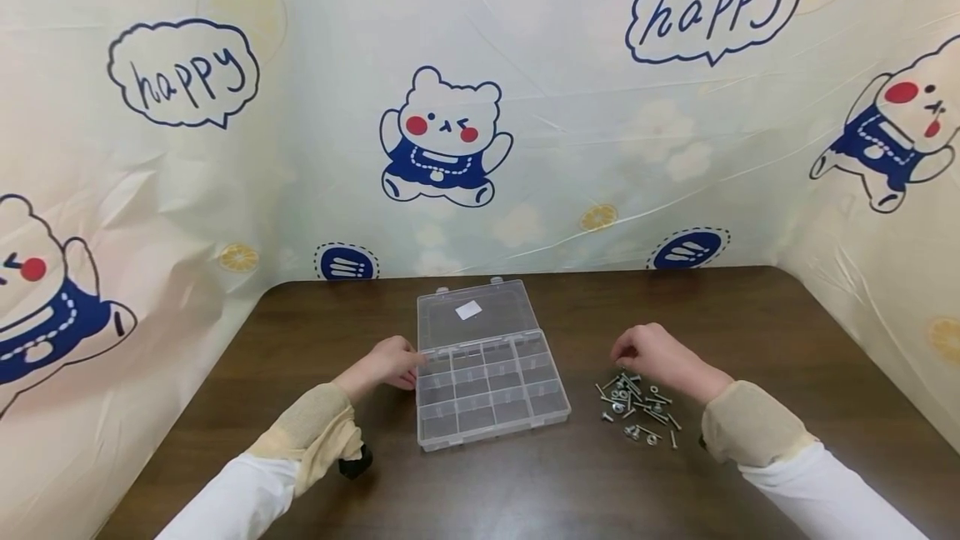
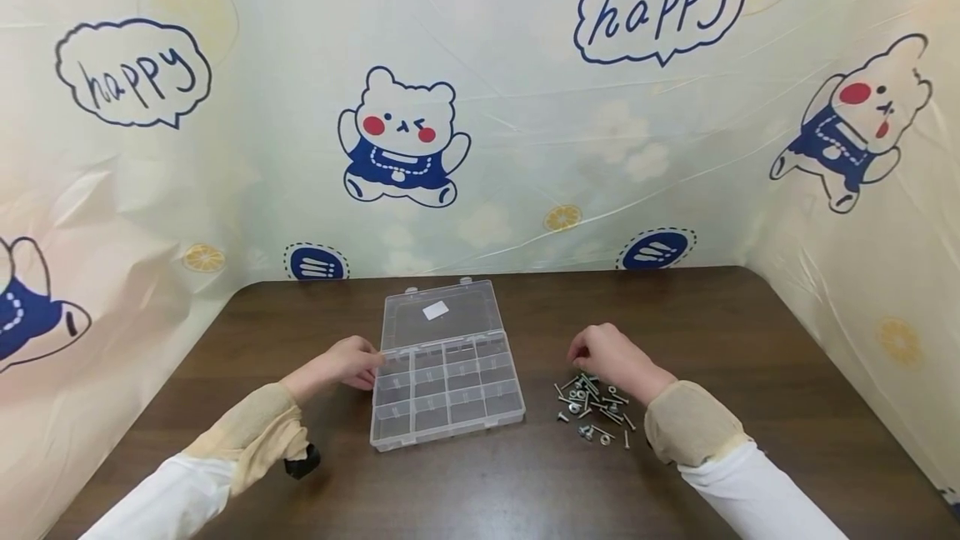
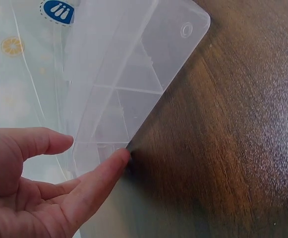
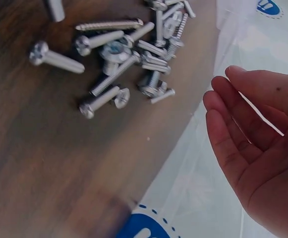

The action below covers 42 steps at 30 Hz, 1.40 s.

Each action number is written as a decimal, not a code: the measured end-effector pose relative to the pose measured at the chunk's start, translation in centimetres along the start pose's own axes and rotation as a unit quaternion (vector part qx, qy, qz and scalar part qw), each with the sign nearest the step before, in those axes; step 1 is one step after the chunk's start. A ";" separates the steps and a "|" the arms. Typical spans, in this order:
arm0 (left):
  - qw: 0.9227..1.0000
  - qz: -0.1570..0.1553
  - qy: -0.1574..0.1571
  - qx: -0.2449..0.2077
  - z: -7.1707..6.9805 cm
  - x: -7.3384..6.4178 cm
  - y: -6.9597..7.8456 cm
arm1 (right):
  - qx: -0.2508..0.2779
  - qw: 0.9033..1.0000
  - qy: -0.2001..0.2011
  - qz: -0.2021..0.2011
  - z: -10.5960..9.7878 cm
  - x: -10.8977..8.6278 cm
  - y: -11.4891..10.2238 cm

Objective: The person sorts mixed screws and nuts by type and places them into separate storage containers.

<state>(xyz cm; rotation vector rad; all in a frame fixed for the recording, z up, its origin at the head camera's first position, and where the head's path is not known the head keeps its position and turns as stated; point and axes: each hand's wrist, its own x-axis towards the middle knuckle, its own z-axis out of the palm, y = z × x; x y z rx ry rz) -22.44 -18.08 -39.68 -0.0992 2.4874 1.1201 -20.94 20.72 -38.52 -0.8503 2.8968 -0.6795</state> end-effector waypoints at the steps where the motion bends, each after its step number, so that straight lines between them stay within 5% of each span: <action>1: 1.000 0.001 0.000 -0.002 0.1 0.0 0.0 | 0.001 1.000 -0.005 0.002 0.2 0.1 0.0; 30: 0.999 -0.016 0.029 -0.033 1.0 -0.5 -0.1 | -0.042 0.995 -0.081 -0.050 2.7 1.0 -0.2; 42: 0.999 -0.007 0.028 -0.033 1.2 -0.4 -0.4 | -0.041 0.993 -0.114 0.000 3.0 1.7 -0.1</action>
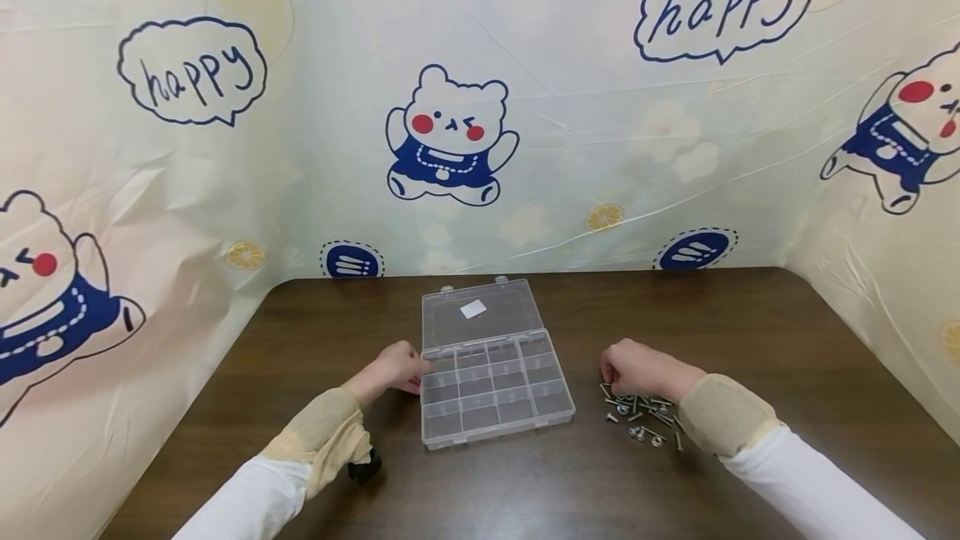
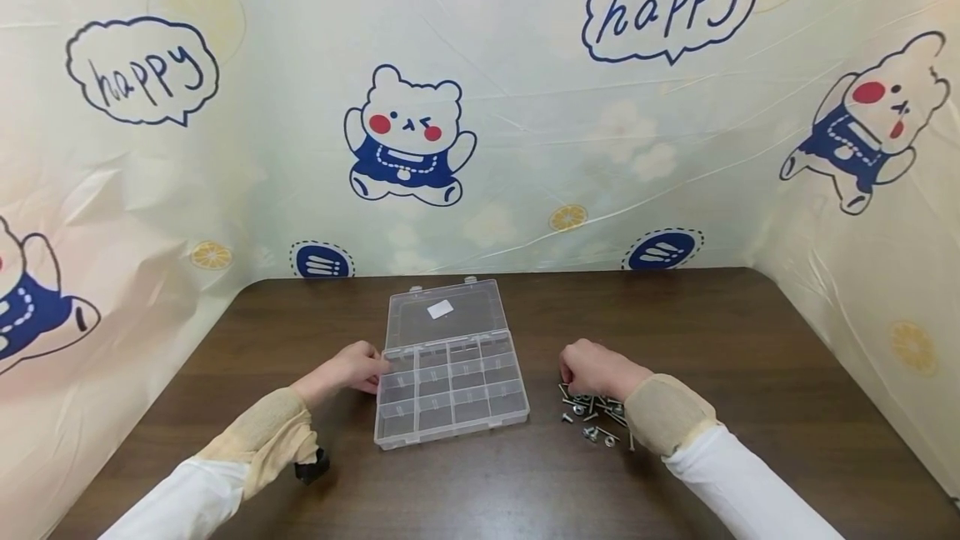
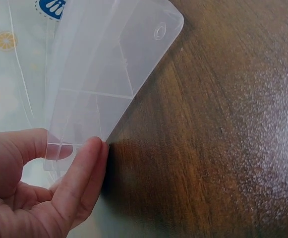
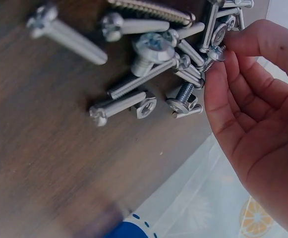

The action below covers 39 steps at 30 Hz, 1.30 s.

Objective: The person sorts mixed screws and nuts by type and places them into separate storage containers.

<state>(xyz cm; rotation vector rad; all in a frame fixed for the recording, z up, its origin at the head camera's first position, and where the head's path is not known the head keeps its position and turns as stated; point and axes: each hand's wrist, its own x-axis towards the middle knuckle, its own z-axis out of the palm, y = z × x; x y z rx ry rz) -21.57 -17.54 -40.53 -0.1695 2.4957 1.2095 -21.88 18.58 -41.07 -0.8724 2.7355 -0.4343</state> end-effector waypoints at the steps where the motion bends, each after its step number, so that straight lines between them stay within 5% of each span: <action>1: 1.000 0.000 -0.002 0.001 0.0 0.0 0.0 | 0.002 1.000 0.001 0.001 0.0 0.0 0.0; 17: 1.000 -0.004 0.003 0.002 0.1 0.0 0.1 | 0.016 0.995 0.087 -0.038 -2.2 0.6 -0.5; 25: 1.000 0.010 -0.017 -0.005 0.1 2.2 -2.2 | 0.011 0.990 0.125 -0.060 -3.9 1.7 -1.9; 33: 1.000 0.001 0.008 -0.004 0.0 0.0 -0.3 | 0.001 0.985 0.148 -0.091 -5.2 3.4 -3.7; 39: 1.000 0.002 0.008 -0.004 0.1 -0.1 -0.2 | -0.002 0.981 0.162 -0.108 -5.4 4.4 -4.6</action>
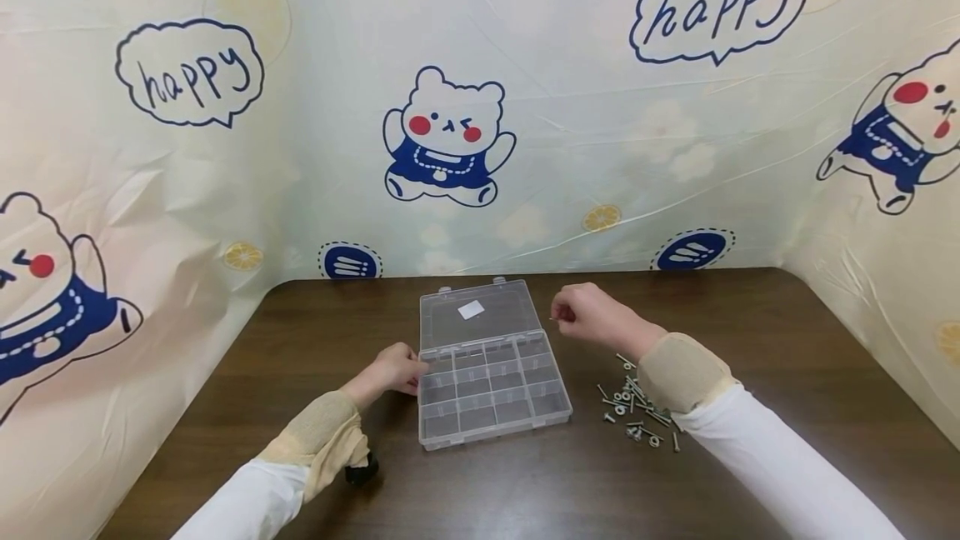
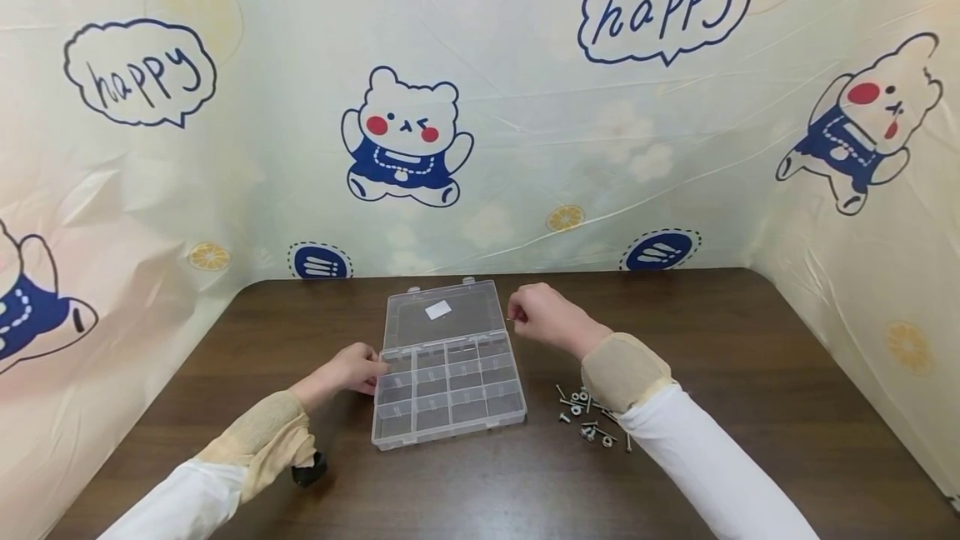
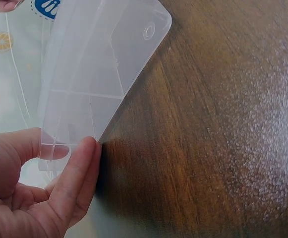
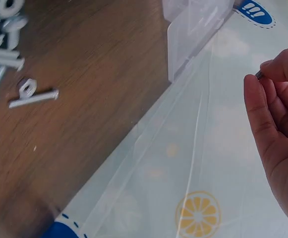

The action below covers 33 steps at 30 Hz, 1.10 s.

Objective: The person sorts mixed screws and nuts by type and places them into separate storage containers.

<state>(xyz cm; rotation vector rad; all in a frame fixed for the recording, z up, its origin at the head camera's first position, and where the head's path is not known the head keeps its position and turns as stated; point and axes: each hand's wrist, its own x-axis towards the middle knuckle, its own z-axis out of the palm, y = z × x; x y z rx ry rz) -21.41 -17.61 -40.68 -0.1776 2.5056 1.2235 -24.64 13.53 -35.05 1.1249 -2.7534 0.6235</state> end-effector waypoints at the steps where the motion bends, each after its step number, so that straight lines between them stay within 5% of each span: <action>1: 1.000 -0.002 0.001 -0.002 0.0 0.1 -0.1 | 0.000 1.000 0.000 -0.002 0.1 0.2 -0.1; 24: 1.000 0.006 0.013 -0.017 0.2 0.2 -0.3 | 0.016 1.000 -0.006 -0.018 5.1 1.4 0.8; 33: 1.000 0.008 0.015 -0.018 0.3 0.3 -0.5 | 0.001 1.000 -0.011 -0.014 4.9 1.4 0.5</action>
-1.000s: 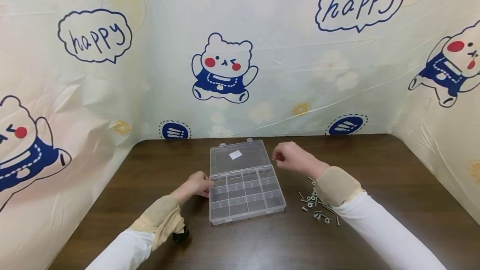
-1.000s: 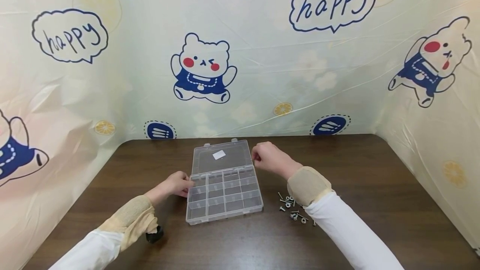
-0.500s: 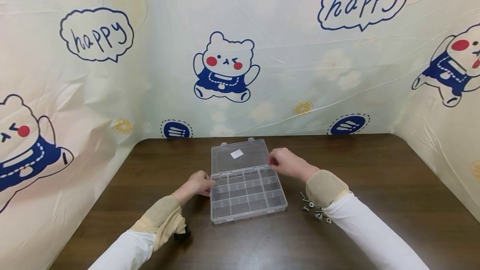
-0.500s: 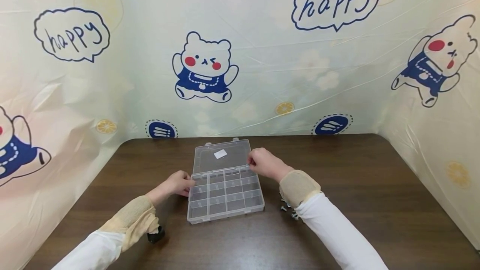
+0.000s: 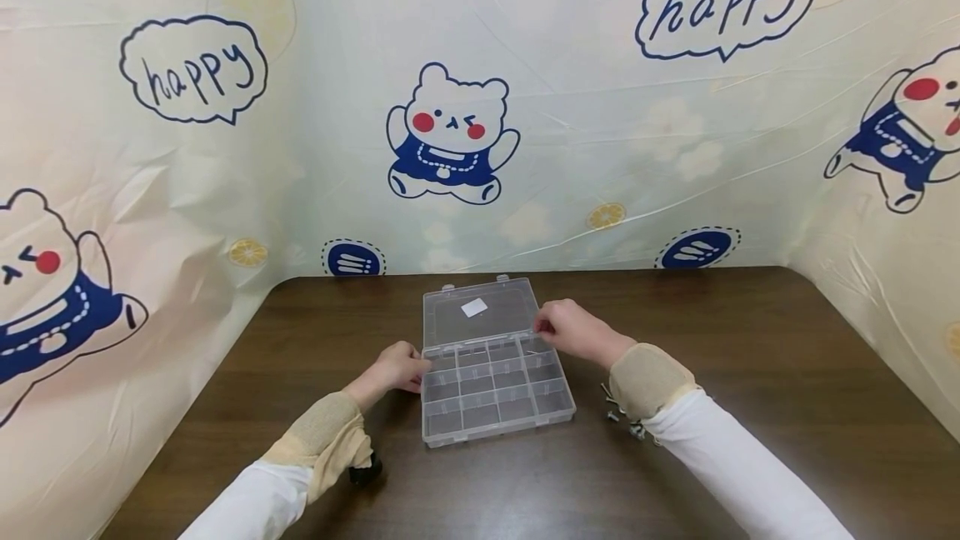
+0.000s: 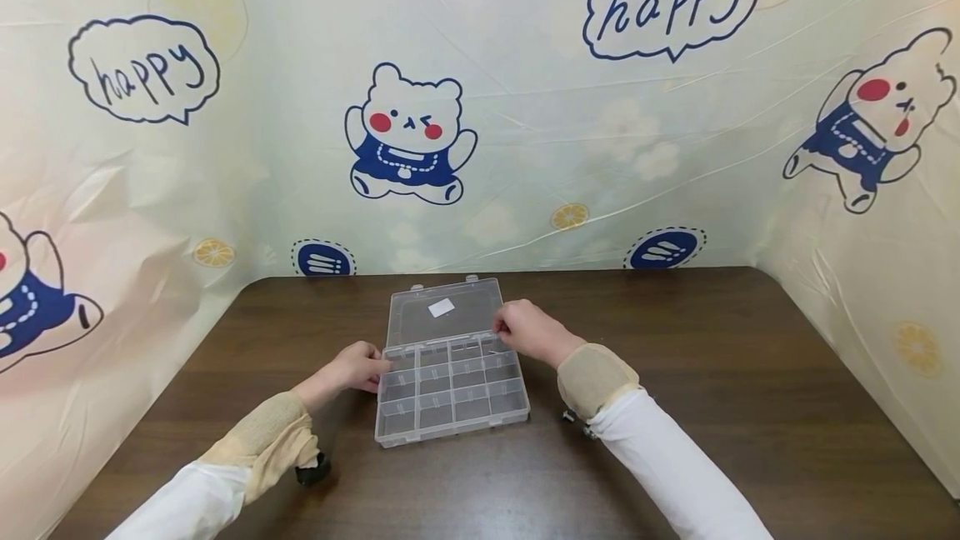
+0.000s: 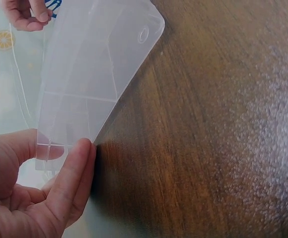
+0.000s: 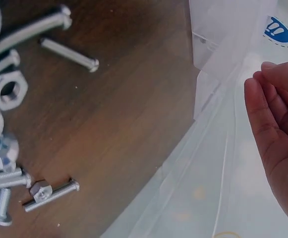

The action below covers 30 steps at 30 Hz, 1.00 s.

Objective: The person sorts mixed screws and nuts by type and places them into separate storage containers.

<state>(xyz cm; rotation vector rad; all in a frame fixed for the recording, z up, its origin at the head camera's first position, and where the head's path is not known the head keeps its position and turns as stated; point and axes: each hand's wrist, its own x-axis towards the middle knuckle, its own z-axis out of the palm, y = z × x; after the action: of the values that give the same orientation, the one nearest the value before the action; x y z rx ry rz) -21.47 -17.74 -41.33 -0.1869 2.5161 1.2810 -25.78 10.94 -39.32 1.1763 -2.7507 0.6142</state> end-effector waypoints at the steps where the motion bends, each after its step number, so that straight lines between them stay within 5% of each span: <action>1: 1.000 0.000 0.000 0.000 0.0 0.0 0.0 | 0.000 1.000 -0.002 0.002 -0.1 0.0 -0.1; 12: 1.000 0.000 0.002 -0.002 0.0 0.1 -0.1 | -0.026 0.995 -0.085 0.042 -2.2 -1.0 -0.9; 30: 1.000 0.001 0.001 -0.003 0.1 0.0 -0.1 | -0.042 0.986 -0.144 0.066 -5.2 -4.5 -1.0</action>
<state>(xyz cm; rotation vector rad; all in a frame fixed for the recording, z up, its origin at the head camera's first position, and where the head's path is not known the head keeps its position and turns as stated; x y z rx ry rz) -21.41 -17.72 -41.39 -0.1872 2.5143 1.2898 -22.33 15.40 -35.31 1.1548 -3.0804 0.3576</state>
